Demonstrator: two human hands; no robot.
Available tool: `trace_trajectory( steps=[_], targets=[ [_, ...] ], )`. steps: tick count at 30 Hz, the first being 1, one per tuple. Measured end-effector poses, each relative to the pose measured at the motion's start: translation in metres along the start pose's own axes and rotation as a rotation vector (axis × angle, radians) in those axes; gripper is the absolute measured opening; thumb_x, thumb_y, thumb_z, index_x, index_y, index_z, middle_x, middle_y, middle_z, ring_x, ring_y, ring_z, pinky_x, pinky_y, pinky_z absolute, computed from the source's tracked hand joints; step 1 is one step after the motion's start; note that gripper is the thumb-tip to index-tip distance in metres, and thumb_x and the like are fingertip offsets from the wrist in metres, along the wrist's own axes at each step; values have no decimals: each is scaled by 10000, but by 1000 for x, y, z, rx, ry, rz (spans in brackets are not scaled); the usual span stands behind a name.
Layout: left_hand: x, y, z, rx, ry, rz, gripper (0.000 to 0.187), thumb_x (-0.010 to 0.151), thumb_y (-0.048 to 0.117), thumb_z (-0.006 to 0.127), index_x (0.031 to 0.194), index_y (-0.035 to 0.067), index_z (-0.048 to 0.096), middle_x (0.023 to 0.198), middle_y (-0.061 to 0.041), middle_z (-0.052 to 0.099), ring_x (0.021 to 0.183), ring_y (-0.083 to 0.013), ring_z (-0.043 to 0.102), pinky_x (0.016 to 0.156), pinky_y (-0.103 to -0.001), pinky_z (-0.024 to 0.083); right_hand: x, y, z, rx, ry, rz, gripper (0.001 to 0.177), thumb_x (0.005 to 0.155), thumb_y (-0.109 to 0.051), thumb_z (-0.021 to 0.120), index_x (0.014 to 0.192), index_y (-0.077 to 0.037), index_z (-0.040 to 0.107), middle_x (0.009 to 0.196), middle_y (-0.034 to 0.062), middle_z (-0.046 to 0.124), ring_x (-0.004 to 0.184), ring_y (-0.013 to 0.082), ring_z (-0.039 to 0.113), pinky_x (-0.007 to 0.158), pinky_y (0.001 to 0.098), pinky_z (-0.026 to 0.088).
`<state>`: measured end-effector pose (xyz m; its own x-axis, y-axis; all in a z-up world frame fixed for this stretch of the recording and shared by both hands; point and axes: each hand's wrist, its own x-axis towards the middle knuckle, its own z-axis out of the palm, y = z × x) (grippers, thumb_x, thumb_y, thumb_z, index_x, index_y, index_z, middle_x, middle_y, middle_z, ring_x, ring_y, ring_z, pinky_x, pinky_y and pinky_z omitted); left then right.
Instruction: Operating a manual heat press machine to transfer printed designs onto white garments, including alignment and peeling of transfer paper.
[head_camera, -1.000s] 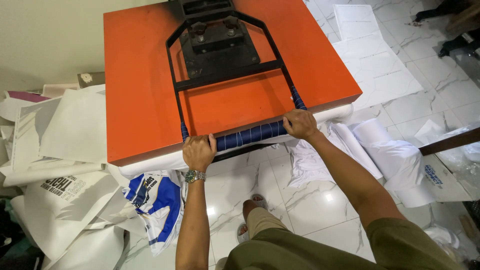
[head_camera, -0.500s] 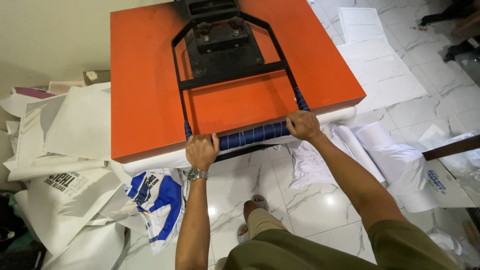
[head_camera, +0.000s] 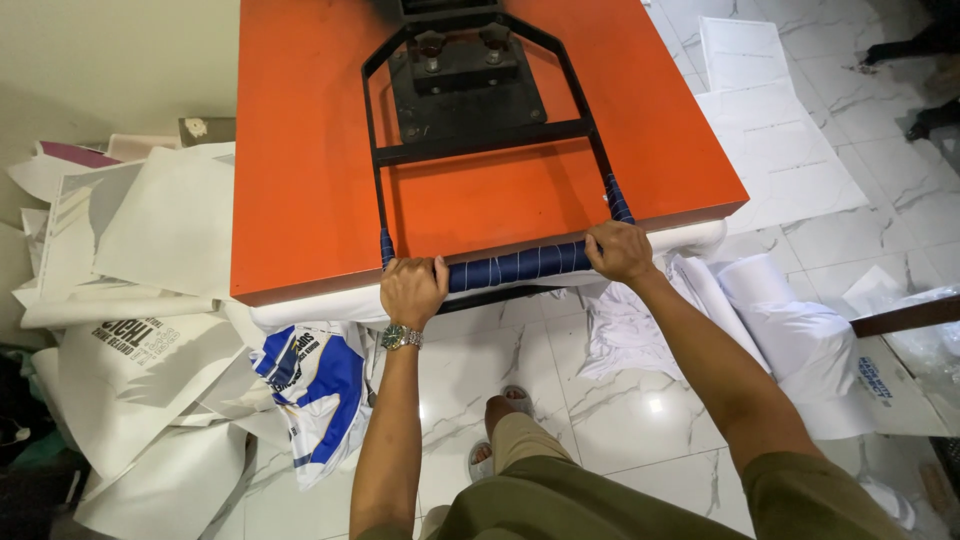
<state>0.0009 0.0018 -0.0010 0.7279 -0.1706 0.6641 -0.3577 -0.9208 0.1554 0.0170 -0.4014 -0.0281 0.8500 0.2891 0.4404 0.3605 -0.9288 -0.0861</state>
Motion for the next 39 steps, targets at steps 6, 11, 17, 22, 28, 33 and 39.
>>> trace_trajectory(
  steps=[6,11,17,22,28,33,39],
  targets=[
    [1,0,-1,-4,-14,-11,453,972,331,528,599,140,702,516,-51,644,572,-220,688,732,-306,517,0,0,-1,-3,15,-3,375,1029,-422,465,772,-213,641,628,41,598,661,243,669,617,341,552],
    [-1,-1,2,6,-19,-19,439,960,342,532,606,157,713,518,-45,649,561,-208,689,734,-297,523,0,-4,-4,4,17,14,383,1028,-419,469,762,-204,643,615,47,591,634,251,657,602,352,545],
    [-1,0,0,-5,-24,-7,446,968,343,518,620,149,719,517,-50,644,570,-216,693,732,-307,523,-1,0,1,5,26,10,405,1036,-445,460,765,-212,649,615,42,595,639,244,665,602,347,547],
    [0,0,-1,-8,-25,-10,453,968,344,518,613,141,713,518,-52,648,564,-218,690,732,-307,525,0,-2,-2,21,22,14,394,1029,-434,469,763,-210,653,611,44,597,634,245,663,599,344,545],
    [-2,-1,4,10,-18,-10,436,959,344,524,617,155,718,518,-41,646,558,-208,684,726,-302,522,0,-2,-2,20,38,6,386,1031,-426,468,766,-211,648,615,40,595,637,242,663,603,346,546],
    [-1,-1,2,3,-8,3,433,960,330,538,618,138,722,525,-52,652,563,-220,688,720,-311,521,1,1,-1,20,25,-4,386,1032,-432,465,775,-207,646,623,50,597,656,253,670,615,357,551],
    [-1,0,3,6,8,-2,418,958,330,548,625,145,722,531,-50,652,571,-221,690,731,-310,525,2,-2,-5,9,6,-4,374,1028,-417,471,773,-203,642,625,45,601,656,253,670,616,358,547]
  ],
)
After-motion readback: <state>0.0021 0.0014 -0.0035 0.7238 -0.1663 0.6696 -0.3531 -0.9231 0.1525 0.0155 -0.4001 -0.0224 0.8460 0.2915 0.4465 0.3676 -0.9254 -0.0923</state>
